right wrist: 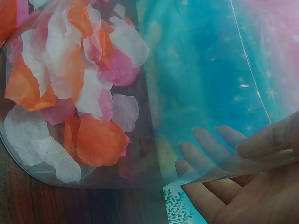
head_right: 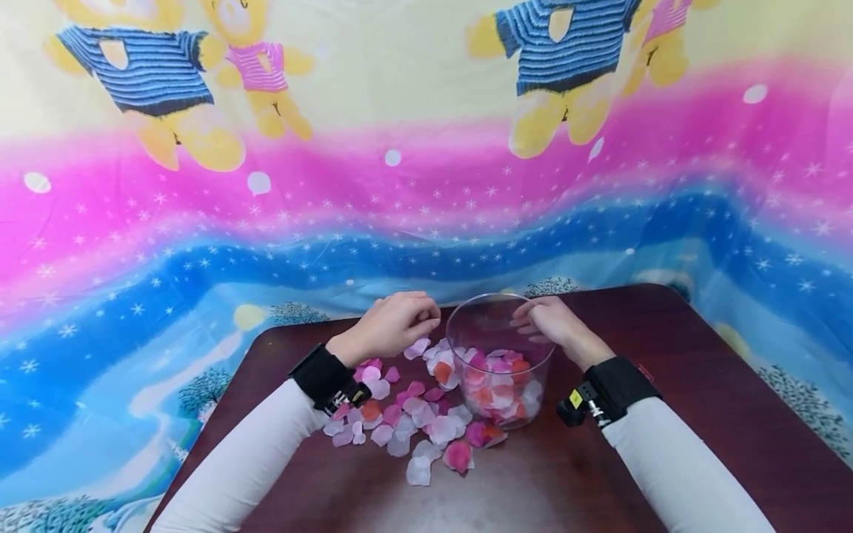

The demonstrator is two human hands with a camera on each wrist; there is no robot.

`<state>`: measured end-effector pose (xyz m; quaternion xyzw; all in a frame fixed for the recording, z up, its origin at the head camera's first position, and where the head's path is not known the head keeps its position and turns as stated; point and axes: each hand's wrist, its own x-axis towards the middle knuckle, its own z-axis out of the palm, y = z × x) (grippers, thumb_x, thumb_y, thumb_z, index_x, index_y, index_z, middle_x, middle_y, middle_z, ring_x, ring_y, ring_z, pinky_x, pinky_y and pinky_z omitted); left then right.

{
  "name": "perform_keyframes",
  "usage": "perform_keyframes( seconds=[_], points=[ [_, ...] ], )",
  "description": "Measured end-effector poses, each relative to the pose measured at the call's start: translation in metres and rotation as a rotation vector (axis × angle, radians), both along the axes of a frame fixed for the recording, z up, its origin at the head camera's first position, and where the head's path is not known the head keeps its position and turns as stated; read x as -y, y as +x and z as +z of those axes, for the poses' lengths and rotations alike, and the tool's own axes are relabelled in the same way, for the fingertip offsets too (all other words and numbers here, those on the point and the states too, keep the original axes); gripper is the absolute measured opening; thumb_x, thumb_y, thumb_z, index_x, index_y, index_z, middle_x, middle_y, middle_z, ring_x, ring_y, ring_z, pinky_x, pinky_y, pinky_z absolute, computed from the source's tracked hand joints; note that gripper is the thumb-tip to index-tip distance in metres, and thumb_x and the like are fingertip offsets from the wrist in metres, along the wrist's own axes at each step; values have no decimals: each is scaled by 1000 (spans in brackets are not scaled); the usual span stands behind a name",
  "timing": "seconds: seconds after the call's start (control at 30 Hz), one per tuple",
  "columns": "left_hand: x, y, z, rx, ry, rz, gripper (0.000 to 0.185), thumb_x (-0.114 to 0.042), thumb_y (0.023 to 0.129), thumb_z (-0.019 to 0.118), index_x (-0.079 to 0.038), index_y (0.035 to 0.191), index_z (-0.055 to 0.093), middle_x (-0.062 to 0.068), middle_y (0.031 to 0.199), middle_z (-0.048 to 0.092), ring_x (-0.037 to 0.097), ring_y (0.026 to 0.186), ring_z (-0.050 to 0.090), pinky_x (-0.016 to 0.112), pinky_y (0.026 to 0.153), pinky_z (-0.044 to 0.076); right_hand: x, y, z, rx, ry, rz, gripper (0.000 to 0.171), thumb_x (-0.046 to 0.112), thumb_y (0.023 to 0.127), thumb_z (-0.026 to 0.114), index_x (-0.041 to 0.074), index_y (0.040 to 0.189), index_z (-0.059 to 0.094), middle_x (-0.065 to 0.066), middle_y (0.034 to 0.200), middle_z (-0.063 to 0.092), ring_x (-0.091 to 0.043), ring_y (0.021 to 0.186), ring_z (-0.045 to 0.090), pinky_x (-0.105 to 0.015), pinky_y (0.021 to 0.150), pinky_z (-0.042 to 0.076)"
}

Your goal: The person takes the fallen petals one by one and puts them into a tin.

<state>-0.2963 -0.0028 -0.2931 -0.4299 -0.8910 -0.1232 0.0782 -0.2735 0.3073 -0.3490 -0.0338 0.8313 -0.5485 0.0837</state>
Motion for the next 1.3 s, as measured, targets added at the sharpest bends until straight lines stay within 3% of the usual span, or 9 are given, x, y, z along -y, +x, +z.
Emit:
perform_keyframes(
  seconds=[0.17, 0.4, 0.57, 0.7, 0.97, 1.07, 1.17, 1.3],
  points=[
    [24, -7, -19, 44, -44, 52, 13, -26, 102, 65, -18, 106, 74, -7, 93, 66, 10, 84, 62, 31, 70, 51, -2, 1, 0, 7, 0, -9, 45, 6, 99, 35, -8, 135, 56, -27, 137, 60, -43, 124, 60, -52, 102, 50],
    [51, -20, -63, 230, -113, 127, 8, -24, 97, 71, -17, 97, 75, -7, 79, 63, 9, 73, 59, 32, 63, 48, -3, 1, -1, 13, -2, -19, 45, 6, 99, 34, -9, 135, 55, -27, 138, 60, -43, 125, 60, -53, 103, 49],
    [57, -23, -92, 340, -194, 196, 9, -27, 96, 74, -20, 91, 73, -9, 75, 60, 7, 71, 57, 33, 65, 47, 0, 0, -1, 25, -6, -14, 46, 5, 98, 33, -9, 136, 55, -27, 138, 60, -43, 126, 59, -54, 104, 47],
    [52, -20, -107, 358, -218, 206, 13, -31, 96, 74, -21, 89, 73, -9, 71, 59, 7, 69, 57, 32, 65, 47, 2, -1, -1, 27, -10, -13, 45, 5, 98, 33, -8, 135, 55, -27, 138, 60, -43, 126, 59, -54, 105, 47],
    [42, -18, -112, 319, -189, 161, 22, -23, 97, 73, -17, 77, 67, -7, 65, 52, 7, 65, 52, 27, 58, 41, 2, 0, 0, 7, -2, -21, 45, 6, 98, 34, -8, 135, 56, -27, 138, 60, -43, 125, 60, -52, 103, 49],
    [42, -18, -111, 320, -172, 157, 20, -21, 98, 70, -17, 79, 68, -8, 68, 52, 8, 66, 52, 27, 58, 41, 3, 0, 0, 4, -2, -21, 44, 6, 98, 34, -8, 134, 56, -27, 138, 60, -43, 125, 60, -52, 103, 49],
    [44, -17, -103, 311, -162, 164, 14, -21, 100, 68, -17, 86, 70, -8, 72, 56, 8, 69, 54, 29, 61, 44, 2, 1, 0, 4, -4, -18, 44, 6, 98, 34, -8, 134, 56, -27, 138, 59, -43, 125, 60, -53, 103, 49],
    [47, -14, -81, 261, -131, 153, 9, -19, 100, 67, -17, 93, 72, -8, 78, 60, 9, 72, 57, 33, 63, 46, 1, 1, 1, 13, -15, -12, 44, 6, 99, 34, -8, 135, 56, -27, 138, 60, -44, 126, 59, -54, 104, 48]
  ],
)
